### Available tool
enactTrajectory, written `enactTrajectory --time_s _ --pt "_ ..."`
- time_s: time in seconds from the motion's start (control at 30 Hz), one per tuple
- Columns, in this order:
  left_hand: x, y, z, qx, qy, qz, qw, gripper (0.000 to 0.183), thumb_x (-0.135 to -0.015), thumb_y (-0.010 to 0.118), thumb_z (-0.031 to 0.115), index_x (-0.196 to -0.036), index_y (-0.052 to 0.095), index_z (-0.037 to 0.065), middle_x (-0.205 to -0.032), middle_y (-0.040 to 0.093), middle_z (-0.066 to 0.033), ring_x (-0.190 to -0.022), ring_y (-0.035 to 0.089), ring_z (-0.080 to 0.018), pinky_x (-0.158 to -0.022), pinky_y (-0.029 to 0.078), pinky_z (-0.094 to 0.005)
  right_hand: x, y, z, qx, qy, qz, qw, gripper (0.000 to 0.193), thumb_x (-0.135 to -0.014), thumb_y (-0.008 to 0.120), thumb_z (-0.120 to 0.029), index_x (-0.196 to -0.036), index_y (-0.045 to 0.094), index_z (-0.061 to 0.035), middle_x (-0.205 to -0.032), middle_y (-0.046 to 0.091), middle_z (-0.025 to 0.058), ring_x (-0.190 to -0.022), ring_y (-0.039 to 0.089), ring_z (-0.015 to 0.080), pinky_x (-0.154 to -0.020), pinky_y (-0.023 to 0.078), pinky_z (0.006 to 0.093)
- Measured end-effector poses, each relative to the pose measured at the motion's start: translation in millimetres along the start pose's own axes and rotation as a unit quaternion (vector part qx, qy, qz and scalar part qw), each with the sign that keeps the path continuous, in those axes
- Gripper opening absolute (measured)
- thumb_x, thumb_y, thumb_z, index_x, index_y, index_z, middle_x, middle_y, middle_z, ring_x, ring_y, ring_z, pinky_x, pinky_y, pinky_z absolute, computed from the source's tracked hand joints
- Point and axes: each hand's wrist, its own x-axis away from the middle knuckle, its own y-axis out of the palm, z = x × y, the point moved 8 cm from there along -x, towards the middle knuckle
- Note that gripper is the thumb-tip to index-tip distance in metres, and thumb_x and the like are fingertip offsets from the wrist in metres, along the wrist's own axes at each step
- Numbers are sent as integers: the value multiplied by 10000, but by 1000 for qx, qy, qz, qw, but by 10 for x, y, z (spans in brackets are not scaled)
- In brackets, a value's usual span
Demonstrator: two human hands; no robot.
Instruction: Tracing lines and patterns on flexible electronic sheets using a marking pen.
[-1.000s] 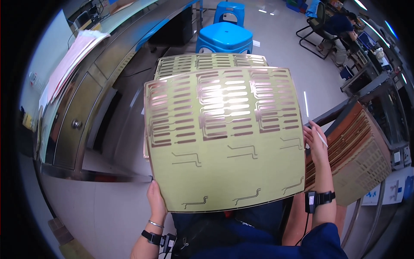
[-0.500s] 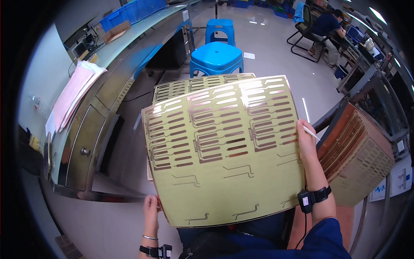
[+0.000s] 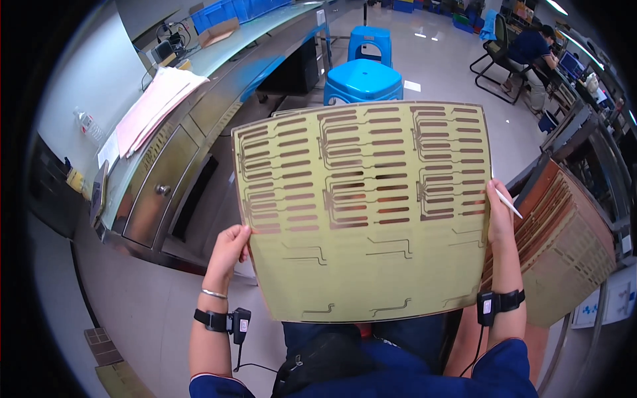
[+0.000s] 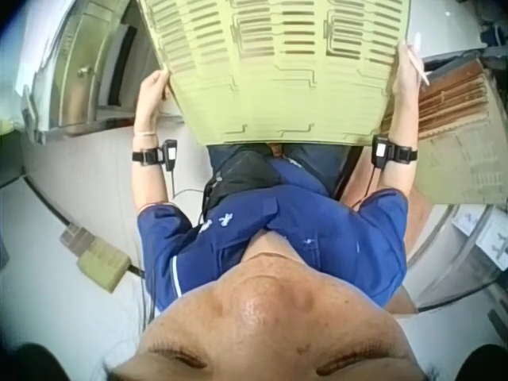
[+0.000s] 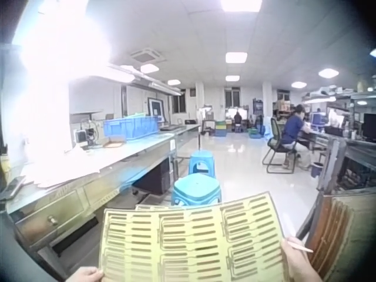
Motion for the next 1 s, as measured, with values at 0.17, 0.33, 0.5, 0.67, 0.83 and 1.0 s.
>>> enactTrajectory --time_s 0.17,0.33,0.5,0.67,0.83,1.0 --pt "-56 -145 332 1 50 58 997 286 -945 552 295 -760 604 84 -535 473 78 -418 380 1 -382 275 -163 38 103 -36 -139 24 -121 983 333 -977 481 -299 -1116 562 -8 -1042 638 94 -924 631 153 -761 536 277" --pt "-121 -218 1001 -16 128 84 988 283 -948 545 300 -765 608 94 -521 452 88 -402 371 4 -375 261 -157 60 -87 -164 -201 -20 -24 979 334 -985 459 -292 -1123 549 -1 -1039 631 93 -888 636 162 -742 549 292" --pt "-172 -116 1411 -36 151 34 987 283 -959 528 312 -835 609 71 -519 425 85 -385 318 -2 -365 225 -166 86 -222 -429 -187 -47 -18 981 318 -987 451 -288 -1134 545 -22 -980 640 79 -783 640 153 -629 553 269" --pt "-36 -224 1852 -38 222 54 973 317 -948 537 336 -1033 643 50 -650 540 41 -501 441 -16 -447 335 -157 178 -378 -578 -207 -84 -13 975 335 -998 412 -289 -1152 533 -18 -945 644 84 -738 652 153 -584 566 257" --pt "251 -431 1917 47 305 216 926 501 -935 555 346 -1321 430 51 -1084 518 -33 -931 482 -100 -790 407 -239 248 -714 -456 -255 -92 143 952 358 -1005 376 -292 -1212 490 -23 -1153 597 115 -980 631 213 -785 572 354" --pt "311 955 1286 318 161 -91 930 545 -928 570 335 -1334 350 46 -1199 497 -128 -1063 551 -221 -878 469 -337 313 -363 -362 -390 -93 119 908 354 -1011 356 -286 -1240 467 -39 -1194 571 118 -1059 595 259 -896 526 404"
